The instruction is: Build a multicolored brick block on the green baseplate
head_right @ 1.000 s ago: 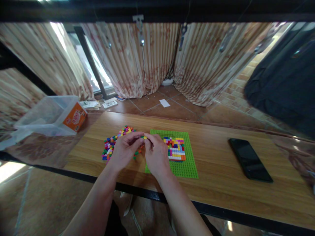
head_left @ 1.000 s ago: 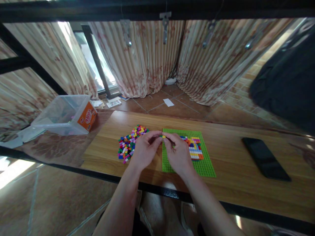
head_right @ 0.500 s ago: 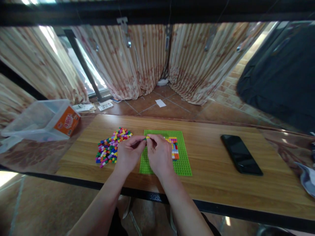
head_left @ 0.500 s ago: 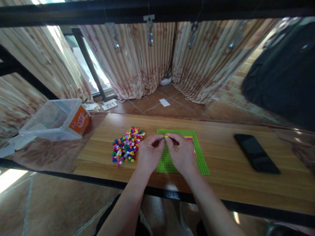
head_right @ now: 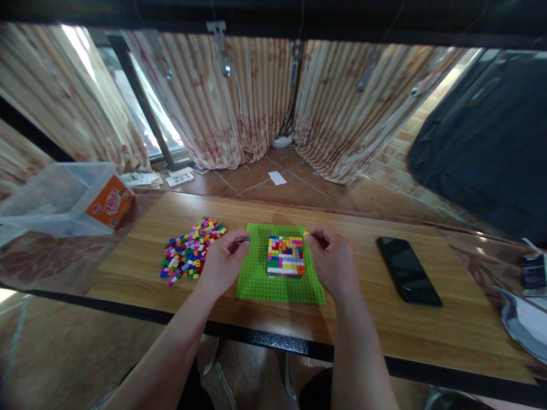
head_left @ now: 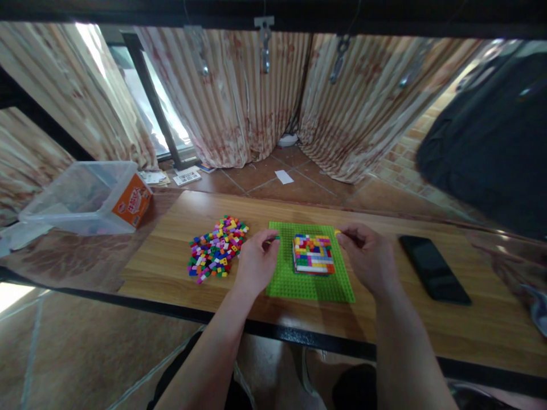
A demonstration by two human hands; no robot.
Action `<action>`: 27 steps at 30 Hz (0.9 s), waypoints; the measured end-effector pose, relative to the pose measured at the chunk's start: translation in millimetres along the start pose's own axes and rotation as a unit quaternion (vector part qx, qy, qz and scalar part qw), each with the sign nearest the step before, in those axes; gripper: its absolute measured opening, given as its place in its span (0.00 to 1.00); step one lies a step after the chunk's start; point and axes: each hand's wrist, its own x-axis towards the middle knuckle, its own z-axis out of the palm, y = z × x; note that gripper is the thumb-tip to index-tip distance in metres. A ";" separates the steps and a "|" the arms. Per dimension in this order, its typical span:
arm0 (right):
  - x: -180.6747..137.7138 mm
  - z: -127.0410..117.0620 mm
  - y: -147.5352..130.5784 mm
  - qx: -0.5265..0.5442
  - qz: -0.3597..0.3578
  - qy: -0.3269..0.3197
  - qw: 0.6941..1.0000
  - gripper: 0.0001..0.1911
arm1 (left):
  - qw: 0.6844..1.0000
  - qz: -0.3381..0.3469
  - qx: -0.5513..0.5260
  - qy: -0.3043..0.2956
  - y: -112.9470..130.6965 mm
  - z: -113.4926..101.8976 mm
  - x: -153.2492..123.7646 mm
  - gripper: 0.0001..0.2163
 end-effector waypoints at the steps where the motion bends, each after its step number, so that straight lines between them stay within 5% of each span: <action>1: -0.5 -0.4 0.8 0.000 -0.003 -0.011 1.000 0.11 | 1.000 0.003 0.005 -0.005 -0.4 0.5 -0.3 0.08; 14: -4.5 9.2 -5.2 0.035 0.006 -0.078 0.996 0.12 | 0.998 0.014 0.057 -0.037 5.0 6.2 -1.9 0.07; 27: -6.8 11.5 -6.4 -0.140 -0.042 -0.111 0.983 0.09 | 0.987 0.023 0.144 -0.074 7.6 9.5 -3.6 0.07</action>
